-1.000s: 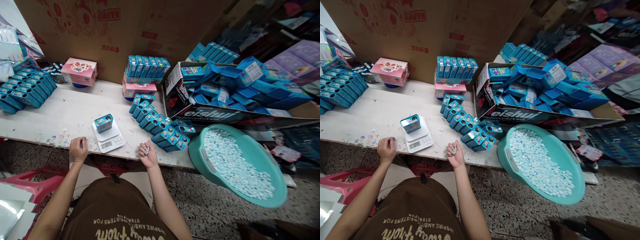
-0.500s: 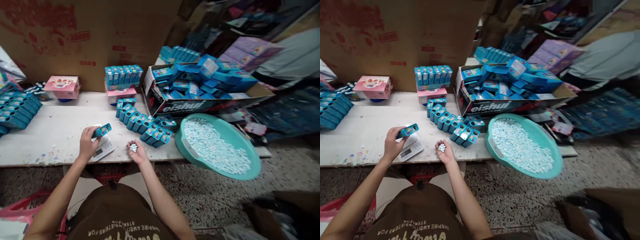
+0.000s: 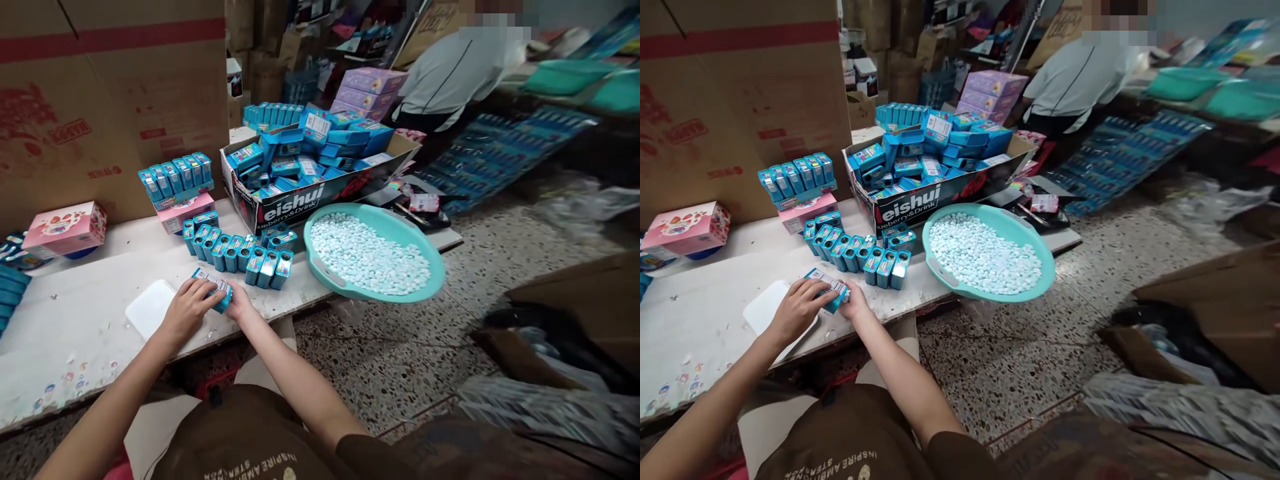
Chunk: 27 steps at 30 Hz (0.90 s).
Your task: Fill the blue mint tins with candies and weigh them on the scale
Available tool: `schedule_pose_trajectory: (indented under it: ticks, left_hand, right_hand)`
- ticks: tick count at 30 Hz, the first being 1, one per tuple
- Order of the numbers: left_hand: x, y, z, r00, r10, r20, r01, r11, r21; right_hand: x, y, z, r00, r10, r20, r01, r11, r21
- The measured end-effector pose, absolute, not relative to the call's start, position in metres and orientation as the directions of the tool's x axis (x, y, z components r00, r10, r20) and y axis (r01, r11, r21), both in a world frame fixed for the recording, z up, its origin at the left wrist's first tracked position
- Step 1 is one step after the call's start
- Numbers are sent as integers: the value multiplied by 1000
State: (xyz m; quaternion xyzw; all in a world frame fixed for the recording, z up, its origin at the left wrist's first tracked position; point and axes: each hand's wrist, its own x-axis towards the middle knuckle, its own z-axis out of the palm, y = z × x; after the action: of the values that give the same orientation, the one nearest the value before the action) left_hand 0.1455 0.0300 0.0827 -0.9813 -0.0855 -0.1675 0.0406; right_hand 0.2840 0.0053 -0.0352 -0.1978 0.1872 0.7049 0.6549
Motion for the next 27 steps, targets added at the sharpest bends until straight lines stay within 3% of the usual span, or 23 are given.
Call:
schedule_pose_trajectory:
  ticks: [11,15,19,22,25,27]
  left_hand:
    - [142,33,80,912,224,345,255,-966,-46]
    - [138,28,77,870,321,375,333,-942,33]
    - [133,25,74,744,515,426,443,-857,261]
    - [126,25,67,556,706,440,471,-703,532]
    - [117,26,58,284,903,323,362,-413,836]
    - [107,29,52,102,973,209,225,-227,947]
  right_hand:
    - [278,0,-34,-73,829,-555,-997,-67,31]
    - [278,-1,-36,-56,818,-573,-998,-49,28]
    - [278,-3,-32,-37,793,-608,-999,-21,33]
    - [280,-8,-24,-34,771,-636,-999,-11,40]
    - [282,-13,-15,-34,737,-676,-998,16,67]
    - [284,-17,-11,-27,713,-701,-996,40,79]
